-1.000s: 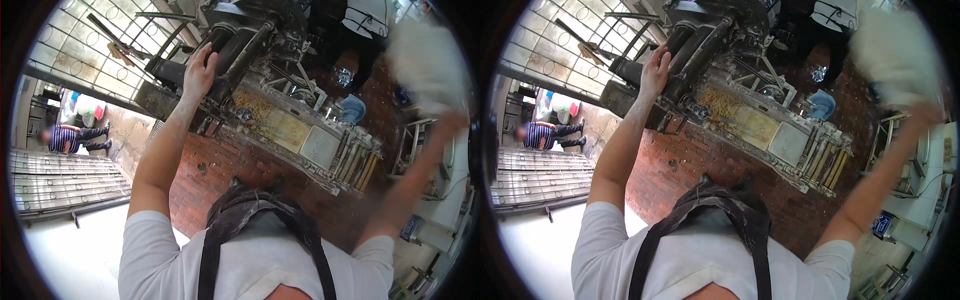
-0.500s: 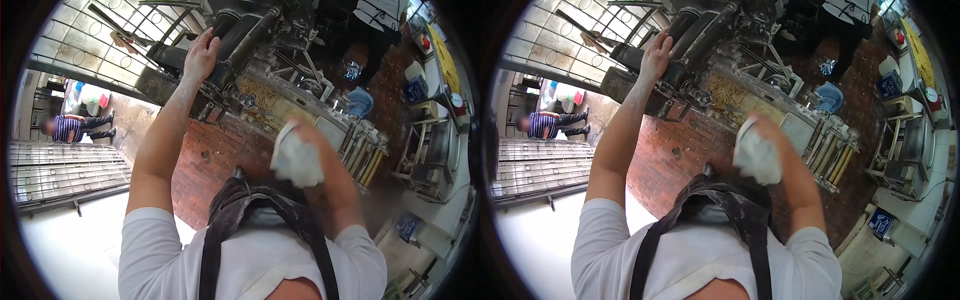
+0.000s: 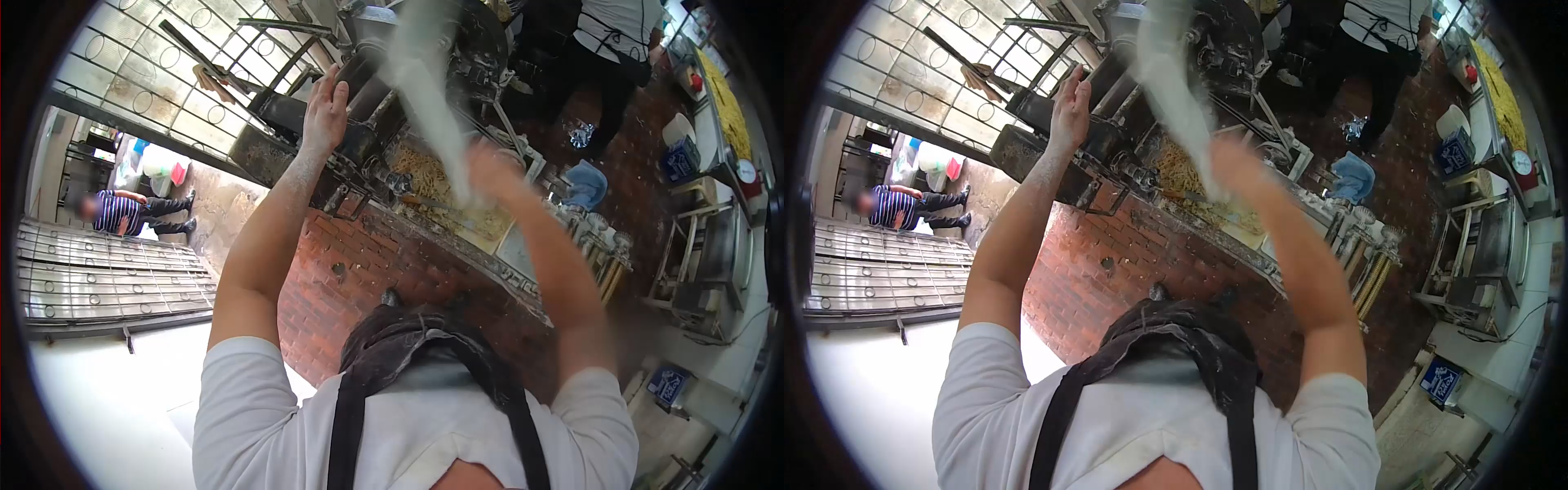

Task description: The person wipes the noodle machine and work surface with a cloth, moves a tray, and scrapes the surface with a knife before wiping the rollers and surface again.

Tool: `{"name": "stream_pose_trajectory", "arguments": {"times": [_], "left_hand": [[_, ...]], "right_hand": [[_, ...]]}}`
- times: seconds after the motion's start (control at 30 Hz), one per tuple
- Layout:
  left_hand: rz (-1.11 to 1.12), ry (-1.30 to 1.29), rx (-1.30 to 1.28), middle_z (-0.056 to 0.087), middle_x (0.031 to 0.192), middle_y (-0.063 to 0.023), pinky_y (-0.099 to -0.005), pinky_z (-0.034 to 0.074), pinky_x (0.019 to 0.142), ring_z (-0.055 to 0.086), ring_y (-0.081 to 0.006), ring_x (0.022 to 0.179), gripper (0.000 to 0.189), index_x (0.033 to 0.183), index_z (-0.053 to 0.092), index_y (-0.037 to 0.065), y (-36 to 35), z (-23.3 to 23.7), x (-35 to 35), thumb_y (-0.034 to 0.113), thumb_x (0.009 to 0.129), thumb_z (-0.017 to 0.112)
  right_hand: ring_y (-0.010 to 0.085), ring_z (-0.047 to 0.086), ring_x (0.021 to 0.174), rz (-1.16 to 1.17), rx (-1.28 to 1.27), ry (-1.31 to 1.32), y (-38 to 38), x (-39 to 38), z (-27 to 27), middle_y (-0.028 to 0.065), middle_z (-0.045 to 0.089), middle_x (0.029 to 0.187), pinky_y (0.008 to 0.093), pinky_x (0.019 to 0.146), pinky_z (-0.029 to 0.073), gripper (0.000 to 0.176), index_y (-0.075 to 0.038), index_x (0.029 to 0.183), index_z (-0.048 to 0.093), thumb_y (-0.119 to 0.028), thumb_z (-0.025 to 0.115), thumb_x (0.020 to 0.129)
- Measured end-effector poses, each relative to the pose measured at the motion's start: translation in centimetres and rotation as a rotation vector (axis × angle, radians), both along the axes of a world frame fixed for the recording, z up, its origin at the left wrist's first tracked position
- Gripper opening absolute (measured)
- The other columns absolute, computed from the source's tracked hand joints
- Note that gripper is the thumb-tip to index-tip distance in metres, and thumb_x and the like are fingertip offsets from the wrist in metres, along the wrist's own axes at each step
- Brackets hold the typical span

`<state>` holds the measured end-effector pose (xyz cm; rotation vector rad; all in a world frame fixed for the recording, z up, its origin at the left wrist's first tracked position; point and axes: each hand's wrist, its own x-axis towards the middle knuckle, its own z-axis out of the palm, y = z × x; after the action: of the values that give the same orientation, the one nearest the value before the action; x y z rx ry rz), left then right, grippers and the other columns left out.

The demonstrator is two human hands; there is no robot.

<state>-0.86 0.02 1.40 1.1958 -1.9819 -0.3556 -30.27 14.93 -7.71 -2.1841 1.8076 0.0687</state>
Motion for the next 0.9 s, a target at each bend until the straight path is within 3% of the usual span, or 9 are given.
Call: {"name": "stream_pose_trajectory", "arguments": {"times": [0.03,0.07,0.13,0.3,0.43,0.57,0.7,0.8,0.9], "left_hand": [[-0.006,0.003,-0.007,0.053,0.142,-0.0237,-0.0434,0.038,0.113,0.049,-0.0395,0.134,0.055,0.149,0.046,0.003,0.3,-0.2,0.0,0.039,0.107,0.044],[0.018,-0.031,-0.034,0.052,0.143,-0.0231,-0.0439,0.037,0.114,0.048,-0.0395,0.135,0.055,0.149,0.046,0.004,0.1,0.0,-0.2,0.039,0.107,0.044],[0.027,-0.064,0.011,0.052,0.145,-0.0216,-0.0444,0.035,0.116,0.046,-0.0389,0.137,0.053,0.149,0.046,0.005,0.3,0.6,-0.1,0.038,0.107,0.044],[0.06,-0.008,-0.038,0.052,0.145,-0.0206,-0.0434,0.034,0.116,0.045,-0.038,0.138,0.052,0.149,0.046,0.006,0.6,1.1,0.3,0.037,0.107,0.044],[0.043,0.038,-0.019,0.052,0.145,-0.0195,-0.0432,0.034,0.116,0.045,-0.0374,0.139,0.052,0.149,0.046,0.006,0.4,1.1,0.3,0.035,0.107,0.045],[0.089,0.075,-0.029,0.053,0.145,-0.0186,-0.0432,0.036,0.115,0.046,-0.0376,0.137,0.049,0.148,0.047,0.007,0.0,0.7,0.5,0.032,0.106,0.048],[0.048,0.026,-0.077,0.054,0.143,-0.019,-0.0435,0.037,0.114,0.048,-0.0387,0.135,0.049,0.147,0.049,0.006,0.2,0.2,1.1,0.032,0.105,0.05],[0.07,0.017,-0.087,0.055,0.142,-0.0192,-0.044,0.038,0.113,0.049,-0.0392,0.133,0.049,0.145,0.05,0.006,-0.7,0.1,1.3,0.032,0.104,0.051],[0.066,0.042,-0.068,0.055,0.142,-0.019,-0.044,0.037,0.114,0.048,-0.0388,0.134,0.049,0.145,0.049,0.005,-0.2,0.7,1.0,0.032,0.105,0.05]], "right_hand": [[0.035,0.069,0.098,-0.061,0.24,-0.279,1.2,1.2,-2.1,0.022,0.07,0.115,0.0452,0.077,0.056,0.03,0.001,0.116,0.069,-0.016,0.056,0.094],[0.0332,0.069,0.098,-0.034,0.049,-0.319,1.0,-0.4,-5.8,0.0208,0.071,0.115,0.0435,0.076,0.057,0.03,-0.003,0.117,0.071,-0.011,0.058,0.09],[0.0292,0.069,0.094,-0.112,0.067,-0.437,1.1,-4.7,-1.2,0.0163,0.072,0.11,0.0392,0.077,0.057,0.051,-0.017,0.125,0.072,0.003,0.057,0.081],[0.0234,0.067,0.088,-0.312,-0.497,-0.138,-1.9,-16.4,29.9,0.0087,0.071,0.106,0.0342,0.075,0.054,0.053,-0.023,0.125,0.071,0.003,0.053,0.082],[0.0214,0.066,0.089,-0.324,-0.818,0.118,-4.3,-15.3,43.7,0.0073,0.071,0.111,0.0326,0.078,0.053,0.054,-0.025,0.13,0.068,0.0,0.052,0.085],[0.0194,0.066,0.091,-0.252,-0.688,0.138,-11.8,-9.9,36.5,0.006,0.071,0.116,0.0311,0.082,0.053,0.056,-0.027,0.136,0.065,-0.002,0.05,0.088],[0.0174,0.065,0.093,-0.036,-0.1,-0.174,-20.4,-1.4,11.8,0.0046,0.071,0.121,0.0296,0.085,0.052,0.057,-0.029,0.141,0.062,-0.005,0.049,0.091],[0.0184,0.065,0.091,-0.114,-0.282,-0.244,-19.6,-5.5,20.1,0.0056,0.071,0.118,0.031,0.085,0.051,0.05,-0.026,0.136,0.062,-0.007,0.049,0.092],[0.0207,0.065,0.088,-0.235,-0.653,-0.068,-15.0,-12.9,37.0,0.0075,0.07,0.111,0.0336,0.083,0.051,0.039,-0.022,0.126,0.063,-0.009,0.05,0.092]]}}
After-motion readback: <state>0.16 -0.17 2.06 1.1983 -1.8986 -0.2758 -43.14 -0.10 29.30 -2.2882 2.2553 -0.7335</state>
